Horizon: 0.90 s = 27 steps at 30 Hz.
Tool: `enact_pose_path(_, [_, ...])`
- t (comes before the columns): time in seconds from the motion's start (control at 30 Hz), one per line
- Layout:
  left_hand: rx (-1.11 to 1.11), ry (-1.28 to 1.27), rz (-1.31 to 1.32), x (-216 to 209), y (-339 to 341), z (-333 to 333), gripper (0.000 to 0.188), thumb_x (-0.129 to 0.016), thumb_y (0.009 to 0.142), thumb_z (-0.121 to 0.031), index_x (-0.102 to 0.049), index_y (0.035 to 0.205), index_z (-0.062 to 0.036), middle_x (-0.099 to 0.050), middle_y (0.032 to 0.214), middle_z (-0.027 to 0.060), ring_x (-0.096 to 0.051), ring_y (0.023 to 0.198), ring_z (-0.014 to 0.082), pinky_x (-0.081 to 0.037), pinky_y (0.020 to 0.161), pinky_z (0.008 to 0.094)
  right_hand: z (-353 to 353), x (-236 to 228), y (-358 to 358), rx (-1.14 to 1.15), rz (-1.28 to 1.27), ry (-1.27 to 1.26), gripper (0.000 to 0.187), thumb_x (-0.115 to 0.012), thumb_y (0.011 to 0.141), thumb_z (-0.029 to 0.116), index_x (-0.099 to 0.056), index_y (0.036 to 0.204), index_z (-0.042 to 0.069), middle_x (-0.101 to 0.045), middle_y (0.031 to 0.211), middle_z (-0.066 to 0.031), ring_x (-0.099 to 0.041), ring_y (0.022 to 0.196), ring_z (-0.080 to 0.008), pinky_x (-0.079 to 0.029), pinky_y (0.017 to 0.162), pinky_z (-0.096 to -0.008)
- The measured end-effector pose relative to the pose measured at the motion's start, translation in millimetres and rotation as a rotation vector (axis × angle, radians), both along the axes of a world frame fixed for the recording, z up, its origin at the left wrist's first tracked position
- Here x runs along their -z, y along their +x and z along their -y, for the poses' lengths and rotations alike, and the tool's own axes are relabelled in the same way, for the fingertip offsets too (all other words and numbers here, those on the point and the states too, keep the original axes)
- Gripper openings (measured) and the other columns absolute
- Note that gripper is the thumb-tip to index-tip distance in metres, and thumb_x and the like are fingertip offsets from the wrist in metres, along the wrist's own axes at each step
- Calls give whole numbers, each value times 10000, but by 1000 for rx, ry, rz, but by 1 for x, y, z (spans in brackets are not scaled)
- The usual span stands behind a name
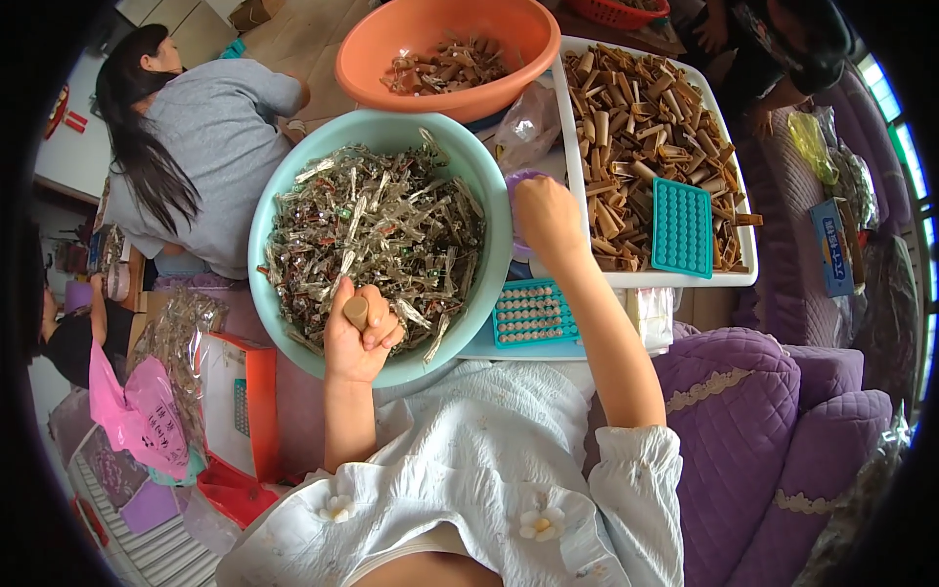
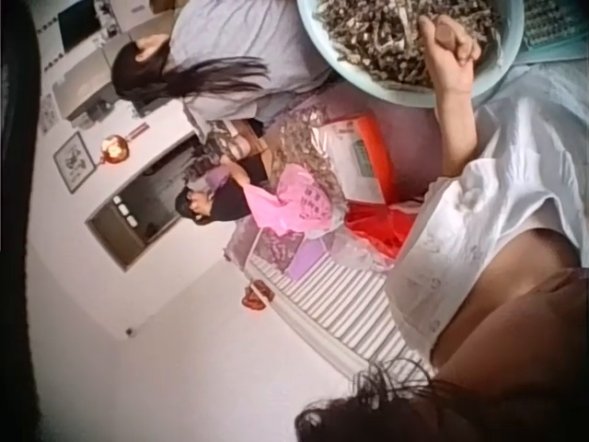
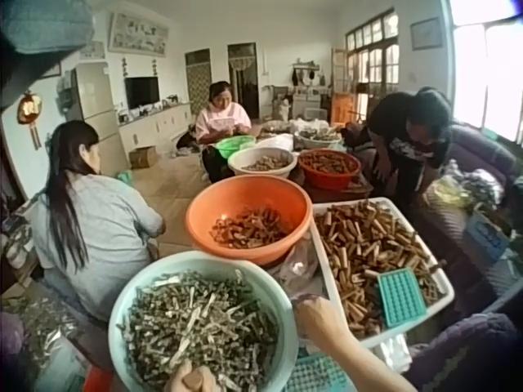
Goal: The person assembles small components by hand, inserting metallic strips into cylindrical tubes.
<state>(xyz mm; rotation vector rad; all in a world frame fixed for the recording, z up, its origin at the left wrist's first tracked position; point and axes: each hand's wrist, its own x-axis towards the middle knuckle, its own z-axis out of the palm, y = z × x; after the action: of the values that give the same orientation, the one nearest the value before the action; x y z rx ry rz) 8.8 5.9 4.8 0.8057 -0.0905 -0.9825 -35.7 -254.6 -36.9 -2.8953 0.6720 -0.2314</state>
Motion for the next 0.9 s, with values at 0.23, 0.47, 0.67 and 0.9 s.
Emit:
enact_pose_path(0.23, [-11, -45, -44, 2, 6, -1, 528, -233, 887, -473, -400, 564, -90, -259, 409, -32, -232, 357, 72, -272, 437, 225, 23, -51, -10, 35, 275, 597, 100, -533, 722, 50, -553, 800, -10, -569, 662, -74, -538, 613, -146, -438, 588, -260])
enact_pose_path(0.47, [18, -135, -145, -2, 8, 2, 515, -251, 886, -466, -398, 574, -84, -282, 430, -26, -243, 370, 73, -276, 441, 231, 33, -61, -23, 31, 361, 864, 81, -448, 829, 55, -505, 830, -4, -483, 623, 1, -446, 575, -60, -378, 519, -200])
enact_pose_path(0.67, [-175, -200, -209, -4, 17, 1, 410, -314, 886, -424, -460, 970, -50, -406, 644, -12, -366, 536, 74, -359, 521, 223, 10, -57, -46, 31, 454, 857, 119, -469, 775, 3, -580, 814, -20, -560, 631, -40, -514, 583, -85, -421, 550, -215])
enact_pose_path(0.9, [-231, -6, -76, -19, 45, -9, 254, -414, 880, -229, -440, 1056, -48, -482, 839, 17, -473, 697, 107, -430, 600, 260, -27, -91, -80, -111, 240, 1257, 38, -505, 794, 9, -531, 807, -16, -574, 679, -49, -567, 622, -104, -463, 571, -219])
